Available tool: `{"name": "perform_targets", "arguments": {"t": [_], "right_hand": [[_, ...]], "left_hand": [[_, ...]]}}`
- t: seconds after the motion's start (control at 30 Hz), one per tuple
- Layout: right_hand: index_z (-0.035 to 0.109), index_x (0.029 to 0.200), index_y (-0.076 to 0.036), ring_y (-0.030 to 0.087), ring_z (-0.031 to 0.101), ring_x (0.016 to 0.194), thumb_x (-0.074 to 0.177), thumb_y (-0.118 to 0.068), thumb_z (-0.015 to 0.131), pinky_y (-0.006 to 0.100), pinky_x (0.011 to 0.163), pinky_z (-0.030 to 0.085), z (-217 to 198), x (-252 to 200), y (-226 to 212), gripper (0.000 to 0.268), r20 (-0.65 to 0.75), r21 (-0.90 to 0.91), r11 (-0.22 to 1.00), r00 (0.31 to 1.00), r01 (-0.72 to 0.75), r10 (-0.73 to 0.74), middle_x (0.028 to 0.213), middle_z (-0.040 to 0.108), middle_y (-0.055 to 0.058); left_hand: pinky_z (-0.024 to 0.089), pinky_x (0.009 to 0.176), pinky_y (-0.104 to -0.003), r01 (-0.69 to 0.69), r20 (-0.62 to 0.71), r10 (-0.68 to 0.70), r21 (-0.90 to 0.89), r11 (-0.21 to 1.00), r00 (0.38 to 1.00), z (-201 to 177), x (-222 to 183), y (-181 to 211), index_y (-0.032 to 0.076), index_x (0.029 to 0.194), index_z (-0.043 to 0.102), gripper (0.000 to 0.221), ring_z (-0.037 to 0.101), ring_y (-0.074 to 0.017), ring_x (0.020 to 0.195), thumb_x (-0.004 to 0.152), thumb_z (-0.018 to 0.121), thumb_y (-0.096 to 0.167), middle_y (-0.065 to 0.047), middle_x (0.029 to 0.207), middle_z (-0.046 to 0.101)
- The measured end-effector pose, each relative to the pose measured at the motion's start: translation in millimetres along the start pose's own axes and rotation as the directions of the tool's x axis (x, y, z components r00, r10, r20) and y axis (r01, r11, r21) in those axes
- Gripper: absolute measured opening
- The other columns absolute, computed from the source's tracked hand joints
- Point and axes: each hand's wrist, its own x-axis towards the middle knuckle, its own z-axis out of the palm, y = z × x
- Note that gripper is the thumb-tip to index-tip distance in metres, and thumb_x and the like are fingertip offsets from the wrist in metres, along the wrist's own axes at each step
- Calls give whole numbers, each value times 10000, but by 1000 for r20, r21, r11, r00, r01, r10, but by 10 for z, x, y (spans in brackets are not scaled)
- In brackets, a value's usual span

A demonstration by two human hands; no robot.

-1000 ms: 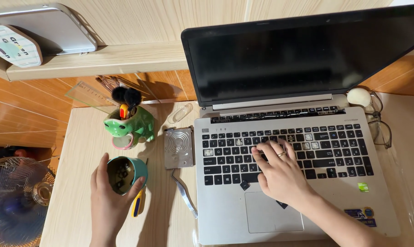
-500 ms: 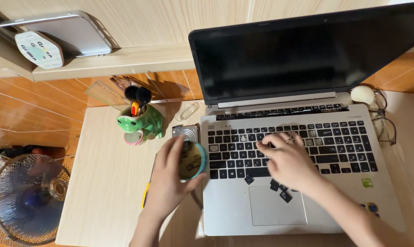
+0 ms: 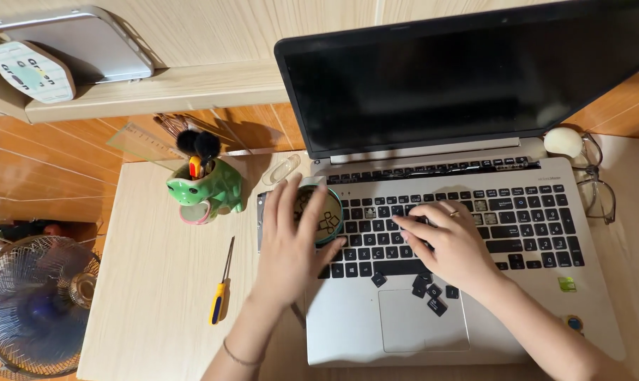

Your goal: Replacing individual keys on a laptop keyboard at a repair bench.

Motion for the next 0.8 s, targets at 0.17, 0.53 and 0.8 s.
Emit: {"name": "perform_targets", "arguments": {"t": [0.17,0.53,0.8], "right_hand": [[773,1023,-172,213,612,1017,824,-219,736,539,1121,355,14,-1,17,209,129,-65,998,992,4,5,1019,644,13],[681,1268,21,319,541,1184,897,-294,575,619,1169,212,63,-122,-35,498,249,-351,901,953,254,-172,1190,620,169],[729,1223,-122,247,575,1122,891,-266,584,579,1146,228,-38,-65,16,389,200,-29,999,980,24,-17,1136,626,69]], "left_hand": [[520,939,-430,-115,13,118,-161,980,993,173,-396,386,79,1398,594,578,607,-317,1096,841,746,89,-143,1229,604],[566,487,-346,44,433,-50,23,999,900,944,-382,605,-54,1366,587,598,694,-240,651,783,657,64,-133,836,664],[555,504,-396,142,406,-44,-214,966,913,630,-212,426,36,1301,659,647,698,-286,582,673,760,153,-137,743,705]]}}
